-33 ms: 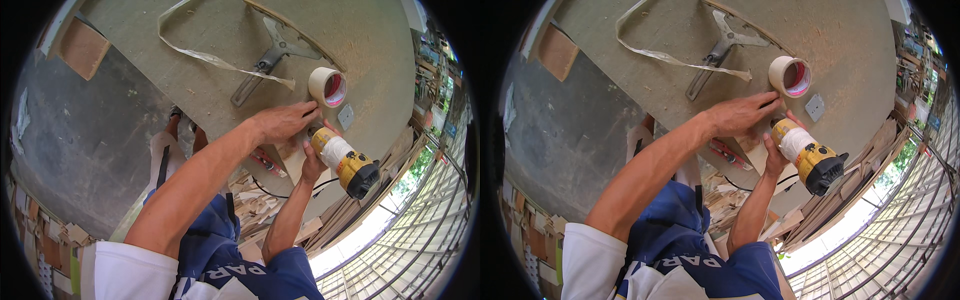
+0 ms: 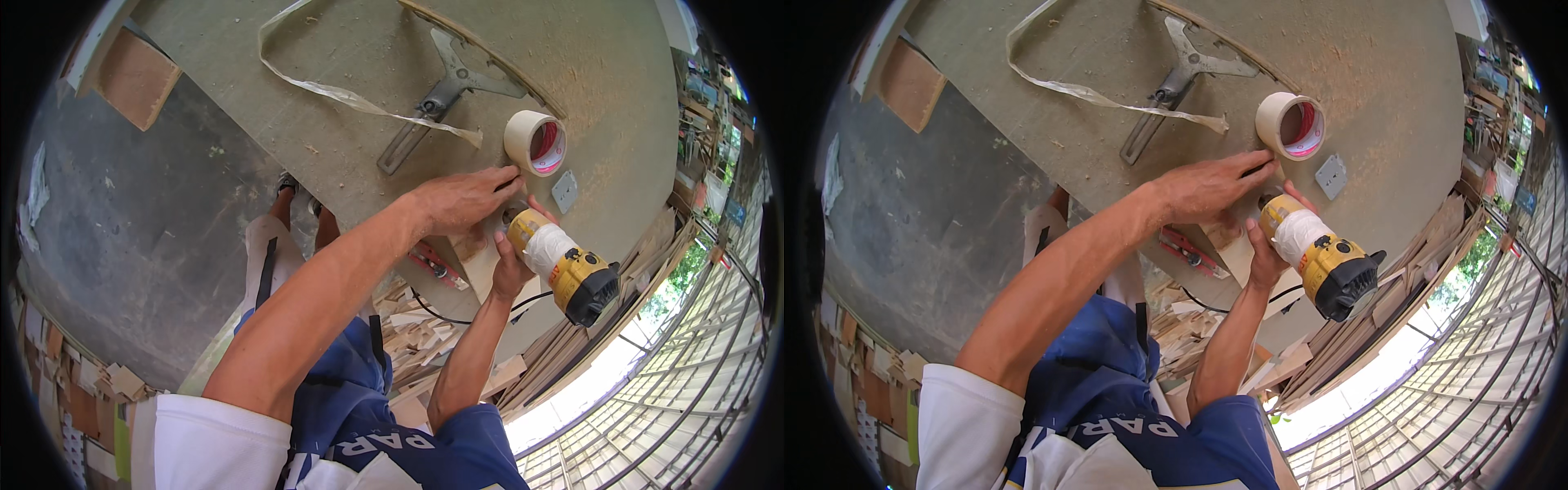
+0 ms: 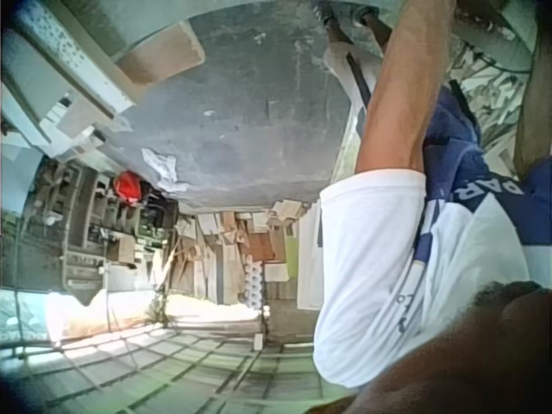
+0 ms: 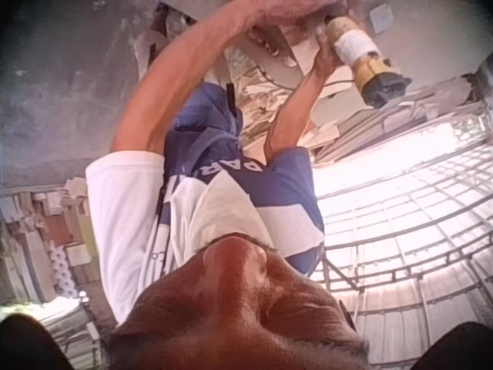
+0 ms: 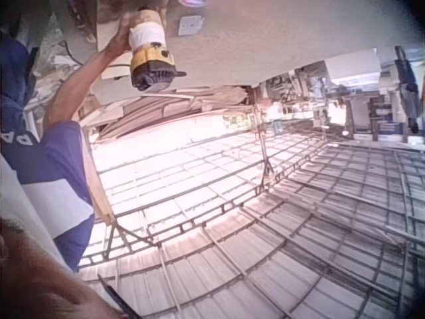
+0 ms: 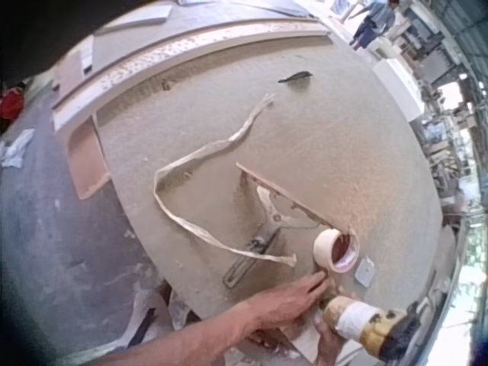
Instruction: The person takes a roll of tape from a pink bag, brings it to a workbench, and applies several strips of tape to the body of a yellow power router.
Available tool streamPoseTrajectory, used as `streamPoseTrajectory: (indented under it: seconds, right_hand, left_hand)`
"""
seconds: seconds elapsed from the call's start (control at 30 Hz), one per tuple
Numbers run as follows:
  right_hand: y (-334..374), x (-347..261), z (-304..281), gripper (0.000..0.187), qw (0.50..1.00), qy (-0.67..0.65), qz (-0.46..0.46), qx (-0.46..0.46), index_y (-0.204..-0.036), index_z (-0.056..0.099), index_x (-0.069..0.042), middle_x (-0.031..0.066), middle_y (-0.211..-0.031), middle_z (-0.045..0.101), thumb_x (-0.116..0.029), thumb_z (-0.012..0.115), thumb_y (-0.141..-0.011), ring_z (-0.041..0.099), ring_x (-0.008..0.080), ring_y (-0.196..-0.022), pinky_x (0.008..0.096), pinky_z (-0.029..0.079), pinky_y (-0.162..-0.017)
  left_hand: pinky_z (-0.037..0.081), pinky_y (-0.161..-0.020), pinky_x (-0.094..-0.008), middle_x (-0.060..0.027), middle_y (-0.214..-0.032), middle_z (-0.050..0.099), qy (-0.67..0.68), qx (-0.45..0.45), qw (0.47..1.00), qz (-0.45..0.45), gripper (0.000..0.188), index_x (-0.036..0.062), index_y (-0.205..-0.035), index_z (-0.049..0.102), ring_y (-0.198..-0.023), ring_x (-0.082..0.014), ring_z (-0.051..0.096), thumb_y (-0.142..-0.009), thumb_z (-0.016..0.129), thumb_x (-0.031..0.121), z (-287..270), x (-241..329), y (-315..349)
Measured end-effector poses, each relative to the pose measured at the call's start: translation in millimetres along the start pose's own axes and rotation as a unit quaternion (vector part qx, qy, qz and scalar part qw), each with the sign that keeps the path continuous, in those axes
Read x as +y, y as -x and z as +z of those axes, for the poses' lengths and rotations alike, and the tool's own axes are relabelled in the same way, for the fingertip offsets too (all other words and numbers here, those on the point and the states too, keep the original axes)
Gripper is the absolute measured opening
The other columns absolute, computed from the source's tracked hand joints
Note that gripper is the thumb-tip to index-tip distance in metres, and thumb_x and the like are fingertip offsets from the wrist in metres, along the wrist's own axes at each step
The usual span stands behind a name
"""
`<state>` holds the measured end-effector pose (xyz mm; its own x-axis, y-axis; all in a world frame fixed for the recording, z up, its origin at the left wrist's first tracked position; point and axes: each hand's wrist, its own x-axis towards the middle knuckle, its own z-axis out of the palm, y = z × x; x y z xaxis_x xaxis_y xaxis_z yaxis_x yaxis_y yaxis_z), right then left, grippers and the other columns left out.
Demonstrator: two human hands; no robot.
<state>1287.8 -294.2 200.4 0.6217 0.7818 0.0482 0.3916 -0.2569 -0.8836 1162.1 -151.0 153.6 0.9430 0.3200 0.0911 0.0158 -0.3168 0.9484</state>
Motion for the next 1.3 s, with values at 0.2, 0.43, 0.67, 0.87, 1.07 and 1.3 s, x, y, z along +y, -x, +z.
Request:
streamPoseTrajectory:
  seconds: [0.2, 0.43, 0.67, 0.87, 1.07, 1.3]
  right_hand:
    - [-2, 3, 0, 0.078, 1.0, 0.009, -0.02, 0.002, -0.139, 0.051, -0.006, 0.0117, -0.139, 0.056, -0.008, 0.083, -0.068, 0.054, 0.0249, -0.127, 0.0382, 0.043, -0.111]
    - [-8, 5, -2, 0.078, 1.0, 0.019, -0.018, 0.01, -0.139, 0.051, -0.006, 0.0117, -0.138, 0.057, -0.008, 0.082, -0.067, 0.054, 0.0249, -0.124, 0.0383, 0.042, -0.11]
    - [-14, 6, 0, 0.078, 1.0, 0.013, -0.02, 0.019, -0.138, 0.051, -0.006, 0.0121, -0.137, 0.058, -0.008, 0.081, -0.067, 0.053, 0.0254, -0.127, 0.0392, 0.039, -0.112]
    - [-18, 9, 0, 0.077, 0.999, 0.002, -0.031, 0.026, -0.138, 0.051, -0.006, 0.0122, -0.137, 0.057, -0.008, 0.081, -0.068, 0.052, 0.0257, -0.127, 0.0391, 0.038, -0.112]
    - [-22, 7, 0, 0.077, 0.999, -0.009, -0.019, 0.032, -0.139, 0.049, -0.006, 0.0126, -0.137, 0.058, -0.008, 0.08, -0.069, 0.052, 0.0257, -0.127, 0.0391, 0.038, -0.112]
    - [-27, 14, -3, 0.077, 0.999, -0.002, -0.025, 0.039, -0.139, 0.05, -0.005, 0.0129, -0.137, 0.058, -0.008, 0.081, -0.068, 0.054, 0.0238, -0.123, 0.037, 0.04, -0.111]
  left_hand:
    - [0.043, -0.117, -0.0409, -0.0184, -0.156, 0.036, 0.001, -0.016, 1.0, -0.011, 0.105, -0.001, -0.155, 0.029, -0.143, -0.0343, 0.042, -0.07, 0.088, 0.014, -4, 4, 4]
    - [0.044, -0.116, -0.0411, -0.0163, -0.156, 0.037, -0.004, -0.014, 1.0, -0.017, 0.105, 0.0006, -0.157, 0.027, -0.143, -0.0329, 0.042, -0.072, 0.087, 0.013, -2, 6, 11]
    - [0.043, -0.117, -0.0412, -0.0143, -0.157, 0.037, -0.014, -0.014, 0.999, -0.029, 0.103, 0.0023, -0.158, 0.028, -0.144, -0.0323, 0.041, -0.073, 0.086, 0.014, -1, 7, 12]
    - [0.041, -0.12, -0.0409, -0.0145, -0.158, 0.036, -0.021, -0.019, 0.999, -0.031, 0.101, 0.0031, -0.157, 0.03, -0.146, -0.032, 0.04, -0.074, 0.086, 0.015, -1, 8, 10]
    - [0.04, -0.12, -0.0416, -0.0152, -0.16, 0.035, -0.019, -0.024, 0.999, -0.025, 0.097, 0.0043, -0.157, 0.032, -0.147, -0.0324, 0.039, -0.076, 0.085, 0.015, -2, 7, 10]
    - [0.041, -0.119, -0.0414, -0.015, -0.16, 0.035, -0.024, -0.027, 0.999, -0.02, 0.093, 0.0051, -0.156, 0.036, -0.146, -0.0327, 0.039, -0.077, 0.084, 0.016, -1, 7, 8]
